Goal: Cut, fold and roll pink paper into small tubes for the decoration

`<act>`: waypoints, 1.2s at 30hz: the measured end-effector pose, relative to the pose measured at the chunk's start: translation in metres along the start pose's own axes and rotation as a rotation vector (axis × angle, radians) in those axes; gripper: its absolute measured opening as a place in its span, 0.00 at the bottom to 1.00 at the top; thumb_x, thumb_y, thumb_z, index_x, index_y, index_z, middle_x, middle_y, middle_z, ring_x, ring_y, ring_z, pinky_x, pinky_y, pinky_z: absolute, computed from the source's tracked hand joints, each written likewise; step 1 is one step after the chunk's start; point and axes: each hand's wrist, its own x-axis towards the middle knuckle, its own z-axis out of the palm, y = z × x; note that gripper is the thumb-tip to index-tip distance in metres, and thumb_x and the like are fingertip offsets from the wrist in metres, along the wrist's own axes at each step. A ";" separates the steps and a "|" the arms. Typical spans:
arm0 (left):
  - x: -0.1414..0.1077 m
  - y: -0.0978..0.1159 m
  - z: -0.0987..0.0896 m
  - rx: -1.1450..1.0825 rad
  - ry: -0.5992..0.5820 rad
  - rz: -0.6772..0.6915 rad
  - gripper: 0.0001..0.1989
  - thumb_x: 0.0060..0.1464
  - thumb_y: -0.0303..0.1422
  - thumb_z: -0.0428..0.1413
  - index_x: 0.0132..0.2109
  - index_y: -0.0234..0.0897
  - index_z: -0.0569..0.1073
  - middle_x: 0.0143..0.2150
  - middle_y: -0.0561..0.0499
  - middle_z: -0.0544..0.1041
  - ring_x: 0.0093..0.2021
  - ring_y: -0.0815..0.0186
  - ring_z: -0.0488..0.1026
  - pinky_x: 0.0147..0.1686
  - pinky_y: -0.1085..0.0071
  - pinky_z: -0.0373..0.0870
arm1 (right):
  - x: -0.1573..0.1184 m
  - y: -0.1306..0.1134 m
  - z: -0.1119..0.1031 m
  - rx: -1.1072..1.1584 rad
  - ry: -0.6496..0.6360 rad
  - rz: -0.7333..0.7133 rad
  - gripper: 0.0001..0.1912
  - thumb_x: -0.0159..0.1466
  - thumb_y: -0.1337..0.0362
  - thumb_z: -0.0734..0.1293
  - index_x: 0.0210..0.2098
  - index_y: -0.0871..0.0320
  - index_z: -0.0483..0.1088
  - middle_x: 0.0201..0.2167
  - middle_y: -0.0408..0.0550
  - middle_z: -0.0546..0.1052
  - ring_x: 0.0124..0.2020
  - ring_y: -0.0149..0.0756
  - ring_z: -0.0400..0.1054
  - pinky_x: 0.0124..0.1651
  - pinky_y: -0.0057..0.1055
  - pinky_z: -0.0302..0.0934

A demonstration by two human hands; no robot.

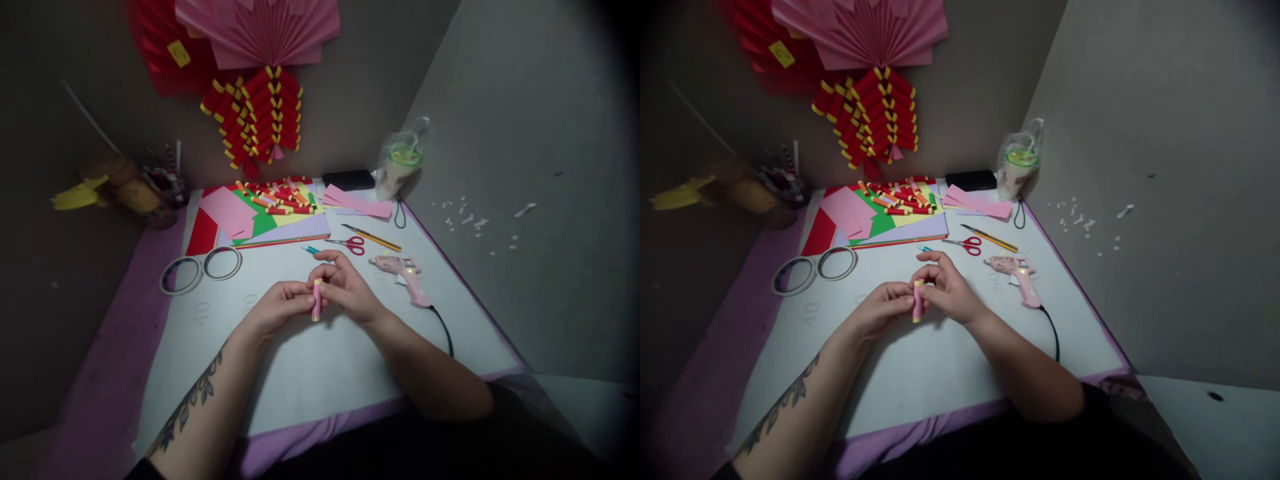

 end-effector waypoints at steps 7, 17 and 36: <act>0.001 -0.003 0.000 -0.035 0.005 -0.002 0.12 0.45 0.38 0.65 0.31 0.31 0.80 0.32 0.44 0.80 0.33 0.63 0.74 0.39 0.69 0.68 | 0.002 0.001 0.001 -0.069 0.002 -0.015 0.24 0.57 0.59 0.70 0.49 0.51 0.57 0.35 0.43 0.71 0.30 0.31 0.67 0.28 0.28 0.64; 0.005 -0.002 -0.005 -0.123 0.293 0.027 0.14 0.44 0.37 0.65 0.37 0.31 0.79 0.32 0.44 0.80 0.31 0.65 0.74 0.37 0.70 0.69 | 0.007 -0.028 -0.035 -0.496 0.507 -0.195 0.14 0.59 0.60 0.67 0.43 0.53 0.62 0.36 0.46 0.72 0.38 0.36 0.68 0.43 0.36 0.62; 0.003 -0.011 -0.002 0.570 0.500 0.531 0.09 0.48 0.30 0.61 0.39 0.42 0.78 0.40 0.47 0.78 0.44 0.61 0.72 0.50 0.68 0.64 | 0.005 -0.014 0.000 -1.046 0.082 -0.599 0.15 0.61 0.72 0.60 0.46 0.52 0.66 0.43 0.52 0.71 0.49 0.44 0.65 0.51 0.47 0.61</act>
